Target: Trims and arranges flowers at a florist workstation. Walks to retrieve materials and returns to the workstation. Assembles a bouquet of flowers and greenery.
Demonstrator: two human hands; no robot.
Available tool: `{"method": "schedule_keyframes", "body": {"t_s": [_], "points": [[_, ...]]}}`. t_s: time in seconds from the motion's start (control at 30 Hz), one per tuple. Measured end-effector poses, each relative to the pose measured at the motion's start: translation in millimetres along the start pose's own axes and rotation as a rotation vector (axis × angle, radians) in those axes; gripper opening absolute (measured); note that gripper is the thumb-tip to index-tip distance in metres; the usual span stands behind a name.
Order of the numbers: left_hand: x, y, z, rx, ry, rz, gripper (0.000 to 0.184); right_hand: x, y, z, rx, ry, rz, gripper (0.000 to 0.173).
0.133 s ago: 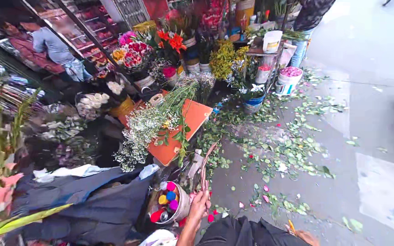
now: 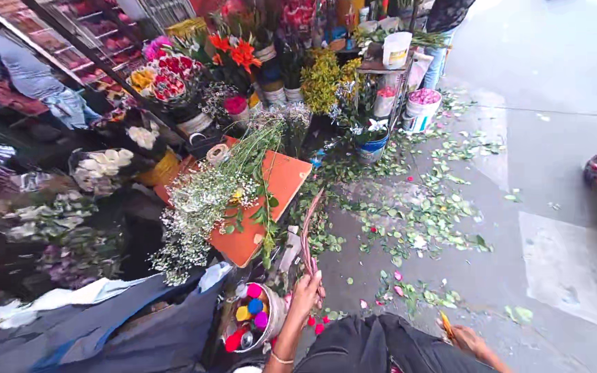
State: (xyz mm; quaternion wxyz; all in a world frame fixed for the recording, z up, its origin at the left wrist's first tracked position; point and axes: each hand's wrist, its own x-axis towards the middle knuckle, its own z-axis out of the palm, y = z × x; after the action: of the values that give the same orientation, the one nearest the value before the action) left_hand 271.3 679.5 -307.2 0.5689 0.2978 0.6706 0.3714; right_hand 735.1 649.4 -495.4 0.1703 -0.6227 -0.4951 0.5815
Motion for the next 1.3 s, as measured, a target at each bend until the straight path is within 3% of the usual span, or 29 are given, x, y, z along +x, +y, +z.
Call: {"method": "schedule_keyframes", "body": {"t_s": [0.07,0.13,0.23,0.33,0.37,0.47,0.5,0.63,0.83,1.07,1.3], "points": [[36.6,24.2,4.4,0.075,-0.006,0.035,0.040,40.1,6.2,0.0,0.048,0.118,0.371,0.038],[71.4,58.7,12.6,0.144,0.010,0.114,0.042,69.8,-9.1,-2.3,0.074,0.151,0.472,0.036],[132.1,120.3,33.1,0.193,0.035,0.320,0.041,113.8,-27.6,-17.2,0.078,0.135,0.458,0.033],[209.2,177.1,59.6,0.109,-0.025,0.502,0.028,171.1,-25.4,-44.0,0.114,0.144,0.432,0.032],[238.4,194.2,68.1,0.045,-0.067,0.521,0.023,193.2,-20.0,-52.6,0.125,0.158,0.439,0.033],[333.4,251.6,101.2,-0.126,-0.144,0.529,0.047,260.2,-14.1,-95.7,0.099,0.154,0.479,0.035],[363.4,272.4,117.1,-0.146,-0.124,0.527,0.047,278.8,-21.3,-115.6,0.071,0.141,0.499,0.036],[452.1,357.1,184.9,-0.081,-0.064,0.518,0.016,347.3,-71.6,-192.5,0.072,0.146,0.517,0.040],[560.6,452.8,242.9,-0.072,-0.153,0.603,0.020,453.3,-130.8,-267.6,0.191,0.267,0.481,0.035],[737.9,554.3,296.3,0.323,-0.147,0.810,0.025,547.1,-207.8,-291.6,0.287,0.320,0.520,0.028],[881.3,621.4,383.5,0.682,-0.165,0.915,0.025,609.7,-223.1,-317.9,0.403,0.365,0.665,0.036]]}}
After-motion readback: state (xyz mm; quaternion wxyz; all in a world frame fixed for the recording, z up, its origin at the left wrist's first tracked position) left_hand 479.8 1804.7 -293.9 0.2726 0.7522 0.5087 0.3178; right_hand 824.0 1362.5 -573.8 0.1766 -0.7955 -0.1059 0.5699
